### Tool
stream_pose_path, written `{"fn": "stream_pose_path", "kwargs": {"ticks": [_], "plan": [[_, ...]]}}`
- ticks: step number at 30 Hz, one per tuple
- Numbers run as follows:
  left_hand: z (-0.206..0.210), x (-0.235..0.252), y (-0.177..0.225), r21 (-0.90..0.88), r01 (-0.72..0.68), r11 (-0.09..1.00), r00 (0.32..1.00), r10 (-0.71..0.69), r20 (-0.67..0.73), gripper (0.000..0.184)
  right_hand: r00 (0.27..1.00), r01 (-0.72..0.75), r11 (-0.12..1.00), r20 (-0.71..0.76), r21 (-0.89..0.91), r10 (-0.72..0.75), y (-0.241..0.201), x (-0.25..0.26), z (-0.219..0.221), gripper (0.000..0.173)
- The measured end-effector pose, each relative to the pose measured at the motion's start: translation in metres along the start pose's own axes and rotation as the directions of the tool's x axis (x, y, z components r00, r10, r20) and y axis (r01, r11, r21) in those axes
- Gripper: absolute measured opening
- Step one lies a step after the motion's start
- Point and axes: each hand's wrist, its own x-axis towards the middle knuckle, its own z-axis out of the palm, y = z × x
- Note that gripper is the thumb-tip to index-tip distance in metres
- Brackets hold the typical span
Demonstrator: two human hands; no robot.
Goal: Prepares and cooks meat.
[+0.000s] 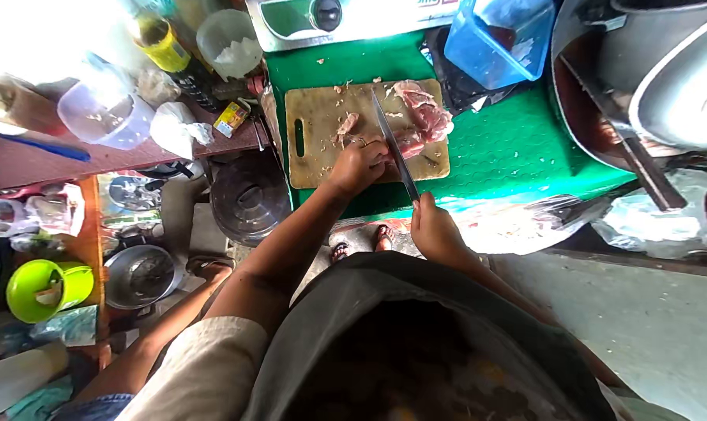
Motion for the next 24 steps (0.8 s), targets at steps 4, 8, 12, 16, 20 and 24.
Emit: {"fn": "stream_pose_path", "kwargs": {"ticks": [4, 8, 12, 16, 20, 24], "plan": [[-0.001, 0.0, -0.002, -0.027, -0.008, 1.0, 0.999, 0.009, 0.04, 0.013, 0.994, 0.059, 0.998, -0.094, -0.001, -0.059, -0.005, 0.039, 0.009, 0.034], [-0.004, 0.001, 0.0, -0.029, 0.101, 0.994, 0.991, -0.098, 0.091, 0.019, 0.995, 0.065, 0.998, -0.075, -0.003, -0.065, -0.019, 0.065, 0.002, 0.034], [-0.005, 0.005, 0.007, -0.055, 0.235, 0.97, 0.97, -0.231, 0.075, 0.018, 0.999, 0.05, 0.999, 0.011, -0.02, -0.05, -0.001, 0.031, 0.004, 0.028], [-0.005, 0.014, -0.006, -0.058, 0.367, 0.928, 0.925, -0.371, -0.079, 0.018, 0.955, -0.117, 0.983, 0.257, -0.143, 0.151, 0.01, -0.013, -0.008, 0.036], [-0.026, 0.02, -0.015, -0.092, 0.399, 0.912, 0.899, -0.409, -0.155, 0.021, 0.994, 0.032, 0.999, 0.109, -0.039, -0.028, 0.039, -0.034, -0.016, 0.035], [-0.027, 0.011, 0.004, 0.068, 0.262, 0.963, 0.964, -0.257, -0.067, 0.049, 0.966, 0.158, 0.987, -0.203, -0.013, -0.157, 0.048, -0.034, -0.02, 0.035]]}}
